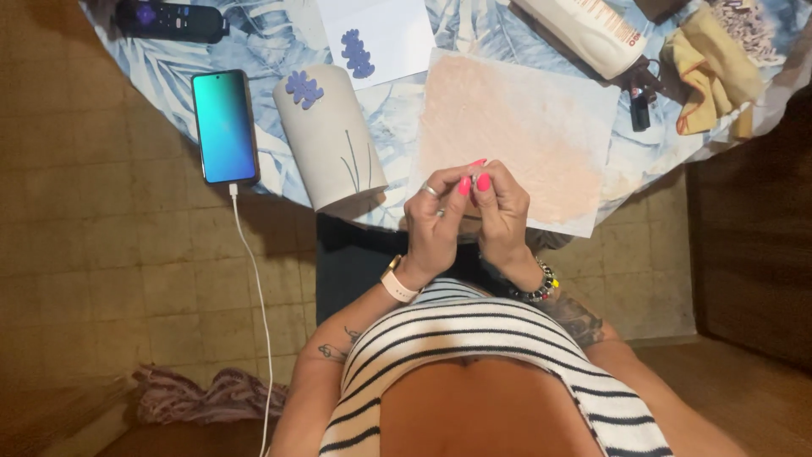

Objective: Decorating a white cylindrical tumbler by gluing small blue flower-shaped cutouts onto its surface

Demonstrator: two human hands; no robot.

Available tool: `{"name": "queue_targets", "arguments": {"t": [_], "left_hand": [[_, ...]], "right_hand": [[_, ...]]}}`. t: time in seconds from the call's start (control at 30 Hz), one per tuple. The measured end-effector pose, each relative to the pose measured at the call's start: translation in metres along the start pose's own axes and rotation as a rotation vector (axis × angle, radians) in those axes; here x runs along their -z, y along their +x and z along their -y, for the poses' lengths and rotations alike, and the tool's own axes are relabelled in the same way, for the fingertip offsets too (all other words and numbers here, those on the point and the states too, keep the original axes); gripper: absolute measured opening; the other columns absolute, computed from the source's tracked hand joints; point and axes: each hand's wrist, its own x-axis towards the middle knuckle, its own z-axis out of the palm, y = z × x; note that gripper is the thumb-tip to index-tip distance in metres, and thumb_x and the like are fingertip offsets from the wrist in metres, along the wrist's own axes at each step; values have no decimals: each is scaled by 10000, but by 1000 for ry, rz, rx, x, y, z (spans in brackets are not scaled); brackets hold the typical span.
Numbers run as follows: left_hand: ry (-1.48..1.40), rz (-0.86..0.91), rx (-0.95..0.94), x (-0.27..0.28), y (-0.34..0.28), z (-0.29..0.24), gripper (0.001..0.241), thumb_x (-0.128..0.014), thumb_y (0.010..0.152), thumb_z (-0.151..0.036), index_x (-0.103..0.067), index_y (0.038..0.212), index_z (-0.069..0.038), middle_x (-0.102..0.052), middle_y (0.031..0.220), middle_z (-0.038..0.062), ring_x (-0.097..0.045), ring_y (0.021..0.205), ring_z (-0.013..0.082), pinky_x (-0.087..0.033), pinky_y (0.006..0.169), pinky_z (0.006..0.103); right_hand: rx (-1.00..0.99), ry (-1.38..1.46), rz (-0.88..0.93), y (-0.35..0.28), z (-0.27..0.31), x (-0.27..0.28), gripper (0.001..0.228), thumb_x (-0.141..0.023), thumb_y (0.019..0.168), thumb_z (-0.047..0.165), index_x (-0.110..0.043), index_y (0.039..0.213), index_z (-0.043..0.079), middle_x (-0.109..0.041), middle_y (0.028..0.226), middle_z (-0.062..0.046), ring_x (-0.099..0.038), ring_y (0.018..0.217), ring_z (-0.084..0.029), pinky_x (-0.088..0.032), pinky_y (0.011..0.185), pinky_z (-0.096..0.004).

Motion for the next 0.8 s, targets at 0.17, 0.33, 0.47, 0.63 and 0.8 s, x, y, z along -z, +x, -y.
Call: {"name": "queue_targets", "arguments": {"t": [0.17, 0.33, 0.47, 0.63, 0.8], "left_hand": [[17, -31, -2, 2, -3, 0, 234, -491, 861, -185, -587, 1029, -53, -625, 968, 137, -600, 911, 259, -486, 767, 333], [-28, -49, 48, 4, -3, -2, 243, -495, 855, -191, -592, 1021, -44, -632, 934, 141, -600, 899, 243, -497, 749, 326], [-48, -49, 62, 5, -3, 1, 241, -498, 851, -195, -596, 1007, -39, -632, 935, 143, -595, 903, 264, -493, 751, 333], [-31, -56, 70, 6, -2, 3, 230, -500, 849, -199, -606, 993, -53, -638, 917, 133, -604, 885, 262, -499, 739, 331], [80, -51, 14, 5, -1, 1, 206, -520, 839, -172, -611, 979, -51, -640, 888, 147, -619, 842, 282, -507, 707, 338]], "right_hand": [[-11, -151, 41, 1, -2, 3, 295, -381, 927, 194, -499, 717, 25, -369, 584, -65, -380, 546, -139, -355, 542, -276], [-26, -182, 75, 0, -6, 5, 322, -361, 931, 220, -503, 710, 34, -403, 574, -65, -401, 530, -152, -365, 534, -277], [-32, -208, 88, 1, 0, 3, 327, -350, 931, 223, -516, 718, 38, -423, 571, -69, -422, 523, -163, -380, 534, -280], [-40, -219, 100, 1, -1, 4, 318, -356, 932, 219, -516, 721, 44, -423, 575, -67, -431, 531, -161, -378, 533, -271], [-43, -245, 95, 1, -1, 4, 299, -380, 928, 203, -510, 715, 37, -421, 571, -75, -422, 538, -151, -377, 530, -276]]}}
